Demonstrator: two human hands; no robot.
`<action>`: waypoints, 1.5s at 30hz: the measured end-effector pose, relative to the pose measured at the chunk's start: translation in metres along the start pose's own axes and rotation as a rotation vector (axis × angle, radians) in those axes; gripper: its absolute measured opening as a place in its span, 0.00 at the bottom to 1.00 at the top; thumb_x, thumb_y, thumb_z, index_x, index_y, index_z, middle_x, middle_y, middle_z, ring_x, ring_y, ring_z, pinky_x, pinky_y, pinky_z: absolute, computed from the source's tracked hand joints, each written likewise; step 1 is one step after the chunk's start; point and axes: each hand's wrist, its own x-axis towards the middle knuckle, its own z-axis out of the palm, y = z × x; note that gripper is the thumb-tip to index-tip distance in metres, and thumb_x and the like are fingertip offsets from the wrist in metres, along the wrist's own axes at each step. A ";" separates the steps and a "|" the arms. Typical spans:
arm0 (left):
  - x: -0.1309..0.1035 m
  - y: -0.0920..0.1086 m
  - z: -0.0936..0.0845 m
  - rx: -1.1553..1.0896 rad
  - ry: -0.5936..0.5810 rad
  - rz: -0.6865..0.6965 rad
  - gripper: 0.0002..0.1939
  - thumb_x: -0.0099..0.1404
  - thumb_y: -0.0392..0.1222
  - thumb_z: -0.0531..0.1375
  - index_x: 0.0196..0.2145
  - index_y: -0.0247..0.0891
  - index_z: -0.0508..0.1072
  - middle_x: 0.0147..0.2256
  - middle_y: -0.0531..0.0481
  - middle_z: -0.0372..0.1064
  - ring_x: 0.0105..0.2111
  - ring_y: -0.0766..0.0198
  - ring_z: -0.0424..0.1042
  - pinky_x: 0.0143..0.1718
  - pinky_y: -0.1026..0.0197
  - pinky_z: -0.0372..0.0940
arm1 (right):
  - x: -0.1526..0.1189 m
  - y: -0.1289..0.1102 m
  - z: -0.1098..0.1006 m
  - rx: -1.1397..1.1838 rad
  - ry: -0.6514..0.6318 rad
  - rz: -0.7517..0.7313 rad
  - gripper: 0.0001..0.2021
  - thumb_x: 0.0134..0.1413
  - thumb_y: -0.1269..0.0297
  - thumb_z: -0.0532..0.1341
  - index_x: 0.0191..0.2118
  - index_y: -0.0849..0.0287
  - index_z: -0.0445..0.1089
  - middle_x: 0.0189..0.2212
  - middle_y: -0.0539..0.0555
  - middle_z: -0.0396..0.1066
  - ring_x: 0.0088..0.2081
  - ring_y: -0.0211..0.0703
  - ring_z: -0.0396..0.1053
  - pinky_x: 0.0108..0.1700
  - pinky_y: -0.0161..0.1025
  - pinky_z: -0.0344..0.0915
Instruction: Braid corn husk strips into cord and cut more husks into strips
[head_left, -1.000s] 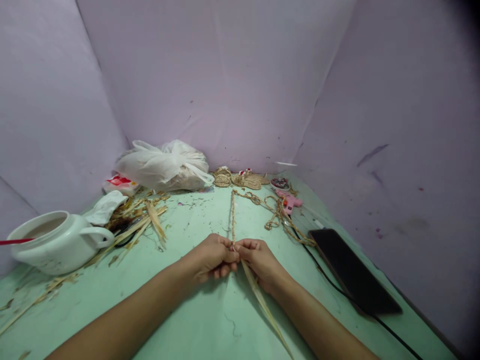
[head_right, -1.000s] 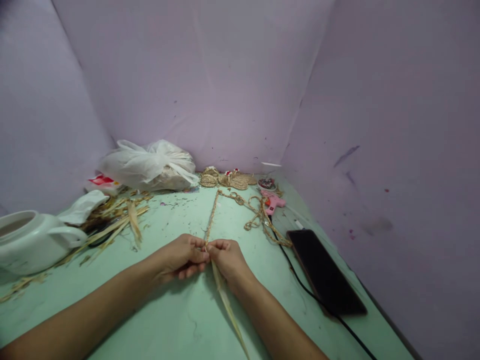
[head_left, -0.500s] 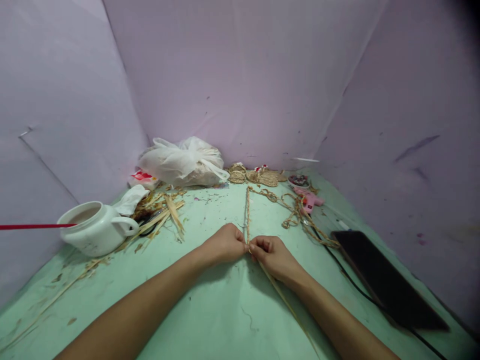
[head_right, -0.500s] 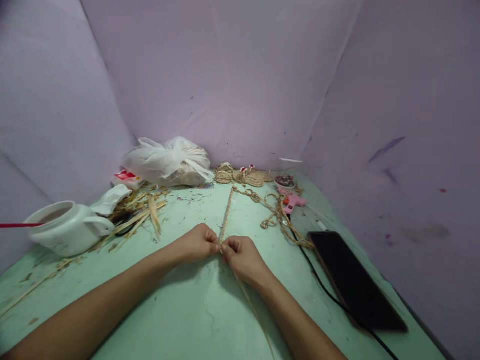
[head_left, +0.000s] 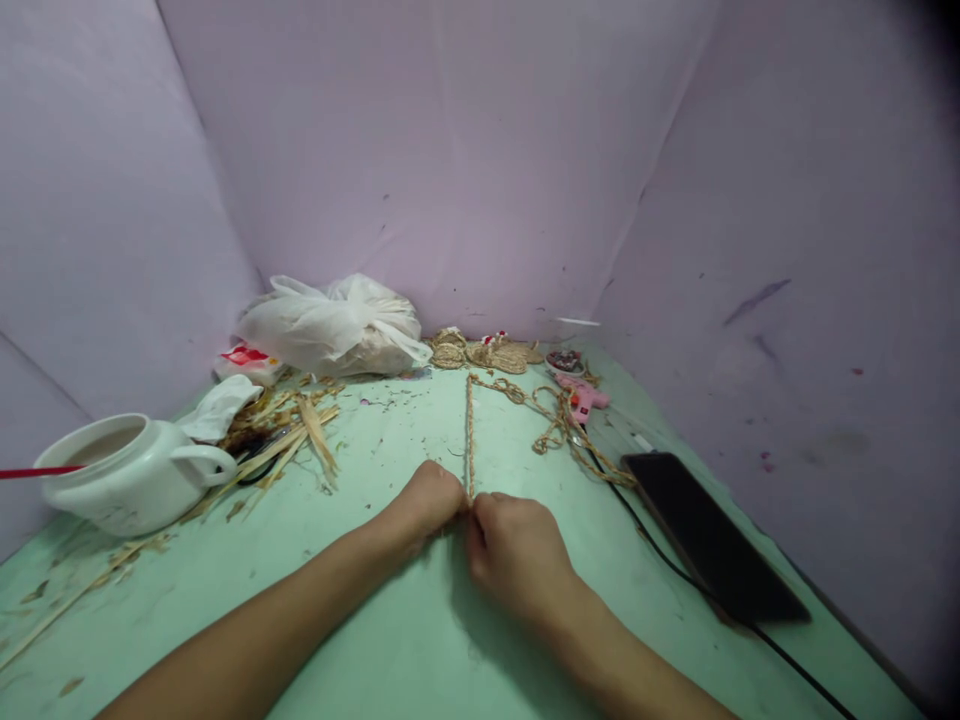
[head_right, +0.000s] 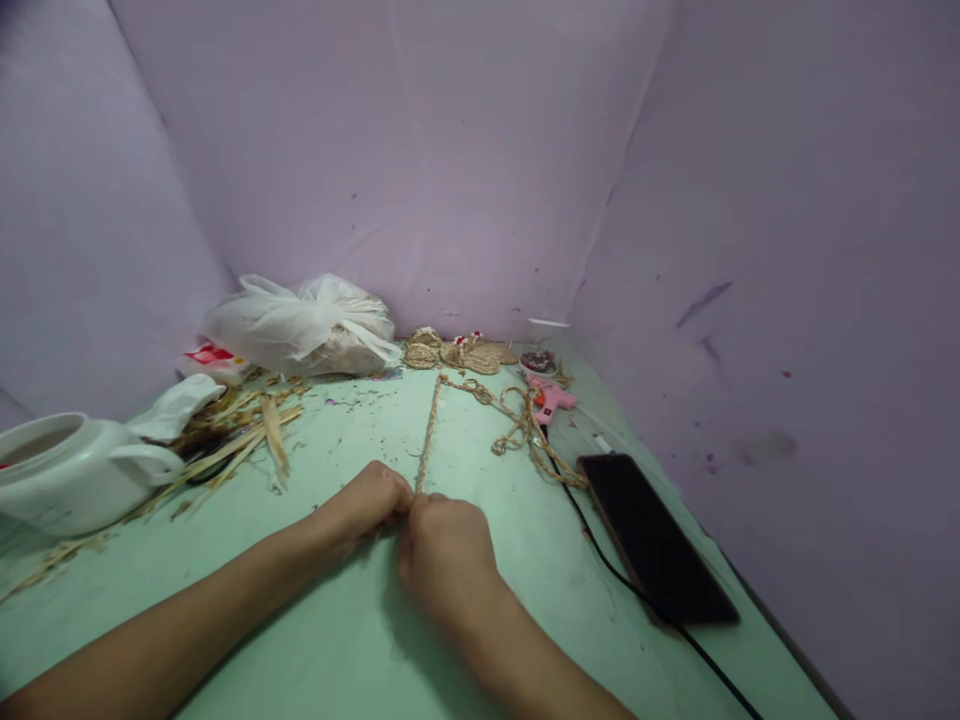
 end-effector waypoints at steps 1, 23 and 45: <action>-0.003 0.002 0.000 -0.025 -0.001 -0.030 0.08 0.37 0.28 0.50 0.10 0.37 0.52 0.08 0.60 0.39 0.12 0.76 0.38 0.15 0.65 0.34 | -0.002 -0.002 0.001 -0.037 -0.012 -0.041 0.10 0.46 0.70 0.52 0.31 0.61 0.70 0.25 0.57 0.71 0.23 0.41 0.65 0.23 0.37 0.44; 0.010 -0.012 -0.015 0.130 -0.207 0.243 0.06 0.42 0.37 0.53 0.13 0.35 0.57 0.12 0.59 0.45 0.16 0.75 0.42 0.19 0.65 0.38 | 0.022 0.013 0.002 1.355 -0.380 0.448 0.04 0.44 0.68 0.54 0.23 0.61 0.60 0.12 0.43 0.51 0.14 0.29 0.50 0.16 0.29 0.46; 0.014 -0.009 -0.027 0.370 -0.244 0.355 0.08 0.47 0.38 0.51 0.15 0.34 0.61 0.14 0.57 0.44 0.17 0.73 0.43 0.18 0.65 0.40 | 0.025 0.019 0.019 1.201 -0.169 0.361 0.05 0.42 0.68 0.55 0.21 0.62 0.60 0.14 0.45 0.58 0.15 0.28 0.48 0.19 0.30 0.44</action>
